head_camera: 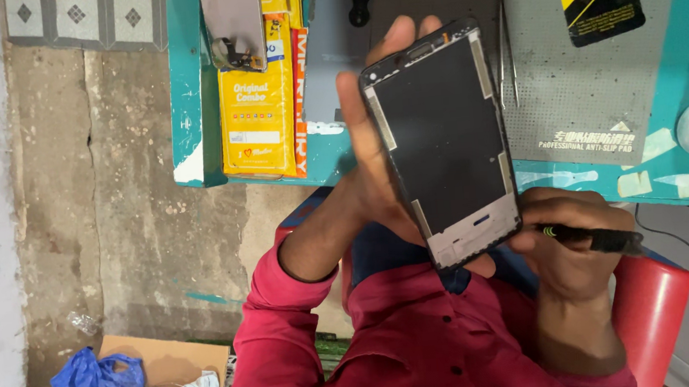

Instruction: The person cleans the edges and screen of a disassembled smartphone using a spray bottle, a brush, and tweezers. They repeatedly spray liquid onto the device and scrub the seams to remove residue.

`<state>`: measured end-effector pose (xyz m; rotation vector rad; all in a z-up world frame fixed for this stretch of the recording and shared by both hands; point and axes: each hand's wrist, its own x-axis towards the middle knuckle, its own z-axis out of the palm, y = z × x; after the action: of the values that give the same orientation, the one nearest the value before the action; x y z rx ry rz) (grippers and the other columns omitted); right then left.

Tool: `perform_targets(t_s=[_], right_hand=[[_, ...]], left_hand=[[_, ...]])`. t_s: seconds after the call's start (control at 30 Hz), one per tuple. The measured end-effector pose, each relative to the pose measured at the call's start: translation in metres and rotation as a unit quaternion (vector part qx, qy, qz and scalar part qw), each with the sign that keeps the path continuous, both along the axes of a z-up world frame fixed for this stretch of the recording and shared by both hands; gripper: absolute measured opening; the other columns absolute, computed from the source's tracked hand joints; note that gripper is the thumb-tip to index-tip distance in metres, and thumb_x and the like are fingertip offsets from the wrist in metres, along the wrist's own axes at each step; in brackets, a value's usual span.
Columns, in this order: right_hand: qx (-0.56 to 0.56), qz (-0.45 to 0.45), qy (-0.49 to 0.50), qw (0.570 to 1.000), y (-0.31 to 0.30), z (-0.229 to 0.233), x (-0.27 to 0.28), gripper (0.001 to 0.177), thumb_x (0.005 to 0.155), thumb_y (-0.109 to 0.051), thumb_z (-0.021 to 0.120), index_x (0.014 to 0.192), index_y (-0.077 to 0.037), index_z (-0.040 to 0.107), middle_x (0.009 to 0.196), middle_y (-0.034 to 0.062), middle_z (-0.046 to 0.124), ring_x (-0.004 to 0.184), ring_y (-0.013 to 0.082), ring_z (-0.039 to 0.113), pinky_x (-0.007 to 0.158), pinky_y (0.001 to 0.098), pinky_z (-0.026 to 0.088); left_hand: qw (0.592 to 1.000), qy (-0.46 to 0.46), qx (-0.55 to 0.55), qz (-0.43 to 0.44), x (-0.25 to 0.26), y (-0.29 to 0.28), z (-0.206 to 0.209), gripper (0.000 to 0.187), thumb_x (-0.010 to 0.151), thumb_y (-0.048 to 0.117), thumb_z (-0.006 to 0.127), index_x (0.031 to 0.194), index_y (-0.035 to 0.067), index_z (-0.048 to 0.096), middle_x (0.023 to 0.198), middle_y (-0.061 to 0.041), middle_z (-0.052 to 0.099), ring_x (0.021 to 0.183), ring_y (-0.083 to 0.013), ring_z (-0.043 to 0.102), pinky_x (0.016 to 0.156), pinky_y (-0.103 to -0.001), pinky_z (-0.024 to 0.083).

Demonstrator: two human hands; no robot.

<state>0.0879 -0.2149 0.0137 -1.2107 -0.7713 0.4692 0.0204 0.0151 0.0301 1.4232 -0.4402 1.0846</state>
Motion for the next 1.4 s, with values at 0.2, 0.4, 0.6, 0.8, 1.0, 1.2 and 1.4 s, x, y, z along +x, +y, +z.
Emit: perform_targets(t_s=[0.2,0.4,0.6,0.8,1.0,1.2,1.4], right_hand=[[0.019,-0.016,0.001,1.000,-0.006,-0.004,-0.004,0.029,0.092,-0.014,0.086,0.097,0.008,0.069,0.079,0.0150,0.069,0.059,0.0148,0.063,0.052,0.0224,0.044],[0.058,-0.073,0.121,0.988,0.000,0.003,0.004,0.018,0.102,-0.007,0.078,0.108,0.007,0.068,0.073,0.0110,0.061,0.051,0.0108,0.049,0.047,0.0217,0.036],[0.085,-0.182,0.071,0.977,0.005,0.014,0.028,0.011,0.106,-0.003,0.074,0.108,0.006,0.068,0.073,0.0100,0.060,0.049,0.0090,0.044,0.046,0.0225,0.034],[0.019,-0.265,-0.047,0.963,0.014,0.027,0.046,0.013,0.104,-0.006,0.073,0.111,0.003,0.066,0.095,0.0180,0.071,0.049,0.0089,0.050,0.046,0.0215,0.038],[-0.009,-0.267,-0.148,0.952,0.011,0.026,0.053,0.013,0.113,-0.005,0.076,0.118,0.006,0.069,0.093,0.0160,0.068,0.065,0.0156,0.060,0.059,0.0237,0.045],[-0.032,-0.226,-0.180,0.957,0.023,0.045,0.073,0.015,0.101,-0.008,0.076,0.102,0.006,0.073,0.093,0.0132,0.072,0.071,0.0149,0.065,0.063,0.0228,0.048],[-0.042,-0.098,-0.277,0.955,0.053,0.071,0.075,0.012,0.095,-0.002,0.076,0.105,0.004,0.074,0.100,0.0136,0.075,0.082,0.0197,0.074,0.070,0.0270,0.057]], left_hand=[[0.994,0.075,0.079,-0.017,-0.010,0.014,0.000,0.173,0.061,0.054,0.108,0.154,0.018,-0.033,0.167,-0.023,-0.015,0.159,-0.0374,0.010,0.129,-0.047,0.017],[0.979,0.162,0.111,-0.056,-0.009,0.025,0.007,0.173,0.065,0.037,0.110,0.156,0.024,-0.037,0.173,-0.018,-0.020,0.158,-0.0321,0.005,0.128,-0.045,0.020],[0.964,0.233,0.110,-0.058,-0.026,0.018,0.013,0.161,0.070,0.017,0.106,0.162,0.018,-0.027,0.165,-0.029,0.015,0.156,-0.0380,0.030,0.125,-0.050,0.038],[0.979,0.190,0.020,-0.074,-0.028,0.011,0.012,0.105,0.094,0.003,0.080,0.166,0.009,0.005,0.156,-0.030,0.042,0.143,-0.0376,0.055,0.115,-0.044,0.057],[0.967,0.234,0.030,-0.096,-0.029,0.023,0.018,0.055,0.111,0.016,0.064,0.157,-0.003,0.040,0.140,-0.026,0.063,0.129,-0.0338,0.069,0.112,-0.039,0.059],[0.897,0.268,-0.049,-0.347,-0.035,0.039,0.036,0.056,0.100,0.031,0.066,0.145,0.000,0.059,0.139,-0.025,0.065,0.129,-0.0328,0.065,0.114,-0.043,0.051],[0.869,0.320,0.025,-0.375,-0.022,0.039,0.027,0.126,0.075,0.029,0.093,0.170,0.004,0.015,0.174,-0.022,0.023,0.161,-0.0307,0.032,0.136,-0.046,0.032]])
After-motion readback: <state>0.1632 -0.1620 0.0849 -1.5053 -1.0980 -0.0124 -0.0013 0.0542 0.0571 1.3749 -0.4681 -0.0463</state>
